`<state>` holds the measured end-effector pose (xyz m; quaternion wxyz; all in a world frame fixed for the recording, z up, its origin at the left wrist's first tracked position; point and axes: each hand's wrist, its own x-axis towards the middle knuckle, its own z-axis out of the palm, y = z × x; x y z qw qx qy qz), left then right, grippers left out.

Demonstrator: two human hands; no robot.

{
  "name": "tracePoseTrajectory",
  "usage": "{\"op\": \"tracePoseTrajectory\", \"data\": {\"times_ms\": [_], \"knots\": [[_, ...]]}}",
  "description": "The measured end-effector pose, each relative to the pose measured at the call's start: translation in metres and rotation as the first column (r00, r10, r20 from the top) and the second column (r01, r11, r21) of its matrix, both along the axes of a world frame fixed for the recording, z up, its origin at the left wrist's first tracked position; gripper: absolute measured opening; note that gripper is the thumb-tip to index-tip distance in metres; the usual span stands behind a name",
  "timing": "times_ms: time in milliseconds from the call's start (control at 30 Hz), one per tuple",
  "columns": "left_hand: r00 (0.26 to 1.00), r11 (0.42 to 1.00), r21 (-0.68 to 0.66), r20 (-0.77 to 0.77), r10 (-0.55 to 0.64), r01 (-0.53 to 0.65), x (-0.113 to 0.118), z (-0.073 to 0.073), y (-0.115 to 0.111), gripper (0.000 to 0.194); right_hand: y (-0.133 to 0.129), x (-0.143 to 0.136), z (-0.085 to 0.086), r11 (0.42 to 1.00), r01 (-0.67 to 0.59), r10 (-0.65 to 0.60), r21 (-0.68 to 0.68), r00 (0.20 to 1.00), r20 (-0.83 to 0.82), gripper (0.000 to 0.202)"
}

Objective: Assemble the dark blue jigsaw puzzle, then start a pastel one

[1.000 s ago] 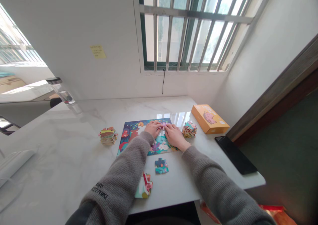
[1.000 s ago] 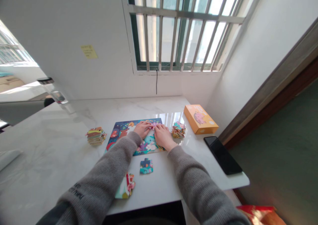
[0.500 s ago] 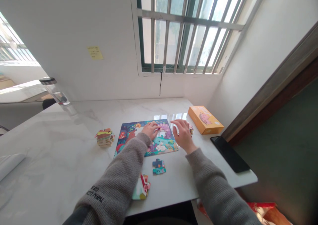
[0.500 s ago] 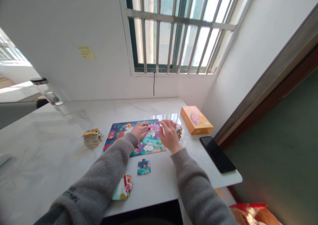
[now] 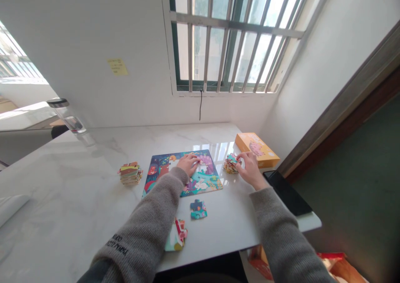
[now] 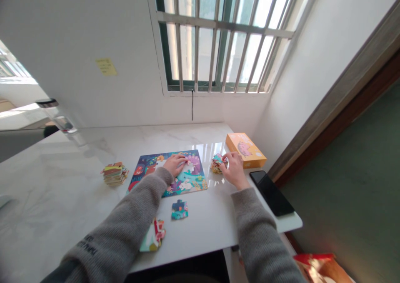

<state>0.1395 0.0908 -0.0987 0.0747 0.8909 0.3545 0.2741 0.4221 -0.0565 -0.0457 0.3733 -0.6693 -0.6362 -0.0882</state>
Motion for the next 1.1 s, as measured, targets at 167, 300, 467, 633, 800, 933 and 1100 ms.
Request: {"op": "tracePoseTrajectory", "data": {"times_ms": [167, 300, 467, 633, 800, 933, 1100], "knots": [[1.0, 1.0, -0.005, -0.005, -0.012, 0.012, 0.0, 0.0, 0.001, 0.027, 0.0, 0.0, 0.002, 1.0, -0.003, 0.003, -0.016, 1.0, 0.015, 0.01], [1.0, 1.0, -0.015, -0.009, -0.014, 0.014, -0.001, 0.002, 0.0, 0.027, -0.001, -0.001, 0.003, 1.0, 0.009, -0.007, -0.025, 0.999, 0.051, 0.011], [0.999, 0.999, -0.035, -0.007, -0.031, 0.031, -0.002, 0.004, -0.001, 0.027, -0.002, -0.002, 0.004, 1.0, -0.016, 0.015, 0.007, 0.998, 0.068, 0.013], [0.999, 0.991, -0.125, 0.024, -0.037, 0.04, -0.002, 0.01, -0.002, 0.034, -0.006, -0.006, 0.011, 0.992, -0.031, 0.02, 0.125, 0.996, 0.085, 0.021], [0.957, 0.949, -0.154, 0.139, -0.256, 0.277, -0.004, 0.05, -0.017, 0.046, -0.011, -0.039, 0.016, 0.963, -0.226, 0.218, 0.146, 0.974, 0.07, 0.027], [0.891, 0.88, -0.144, 0.104, -0.442, 0.453, -0.005, 0.093, -0.037, 0.043, -0.015, -0.077, 0.014, 0.911, -0.405, 0.397, 0.078, 0.913, 0.098, 0.032], [0.892, 0.884, -0.157, -0.034, -0.452, 0.441, -0.006, 0.108, -0.048, 0.035, -0.018, -0.1, 0.008, 0.874, -0.483, 0.481, 0.054, 0.876, 0.043, 0.038]]}}
